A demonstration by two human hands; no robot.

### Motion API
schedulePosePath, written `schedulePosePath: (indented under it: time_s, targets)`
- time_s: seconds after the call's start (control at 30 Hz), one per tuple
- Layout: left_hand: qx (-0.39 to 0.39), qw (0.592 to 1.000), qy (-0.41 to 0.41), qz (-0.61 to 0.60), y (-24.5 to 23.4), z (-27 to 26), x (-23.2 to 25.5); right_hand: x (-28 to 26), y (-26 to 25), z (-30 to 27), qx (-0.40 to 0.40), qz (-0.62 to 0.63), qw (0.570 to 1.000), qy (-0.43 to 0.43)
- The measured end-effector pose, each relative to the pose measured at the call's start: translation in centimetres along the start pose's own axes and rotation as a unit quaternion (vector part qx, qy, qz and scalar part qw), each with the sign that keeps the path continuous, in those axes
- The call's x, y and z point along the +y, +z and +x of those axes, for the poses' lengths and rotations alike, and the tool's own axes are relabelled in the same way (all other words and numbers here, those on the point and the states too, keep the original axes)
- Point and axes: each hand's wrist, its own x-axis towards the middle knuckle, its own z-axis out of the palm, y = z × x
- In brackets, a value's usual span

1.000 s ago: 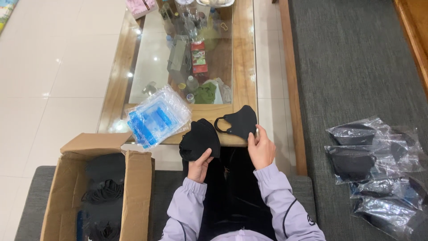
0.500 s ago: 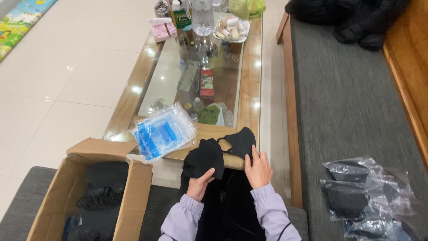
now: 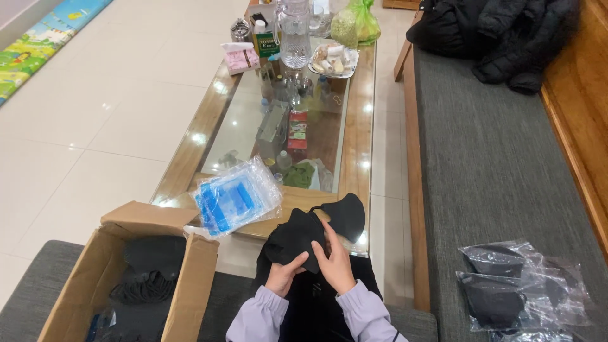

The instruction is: Inspecting and unfolding black face masks taken from a cardboard box on a table

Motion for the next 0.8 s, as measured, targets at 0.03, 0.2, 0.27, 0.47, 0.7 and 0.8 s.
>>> schedulePosePath:
  time_s: [0.03, 0.2, 0.27, 0.47, 0.7, 0.8]
  targets:
    - [0.001, 1.000, 0.000, -0.002, -0.1, 0.1, -0.1, -0.2, -0.1, -0.1, -0.001, -0.001, 1.000, 0.000]
    - [-0.018, 1.000, 0.016, -0.019, -0.1, 0.4, -0.4, -0.2, -0.5, 0.4, 0.009, -0.021, 1.000, -0.014]
    - [-0.022, 0.999, 0.021, -0.016, -0.2, 0.8, -1.0, -1.7, -1.1, 0.6, 0.006, -0.037, 0.998, -0.042]
    - [-0.028, 0.997, 0.034, 0.066, -1.0, 1.4, -2.0, -2.2, -0.7, 2.1, 0.010, -0.099, 0.983, -0.152]
    - [-0.033, 0.994, 0.043, 0.093, -2.0, 3.0, -3.7, -2.6, 0.1, 2.2, 0.129, -0.198, 0.910, -0.342]
    - [-0.044, 0.995, 0.038, 0.086, -1.3, 1.8, -2.4, -2.7, 0.4, 1.9, 0.164, -0.217, 0.887, -0.372]
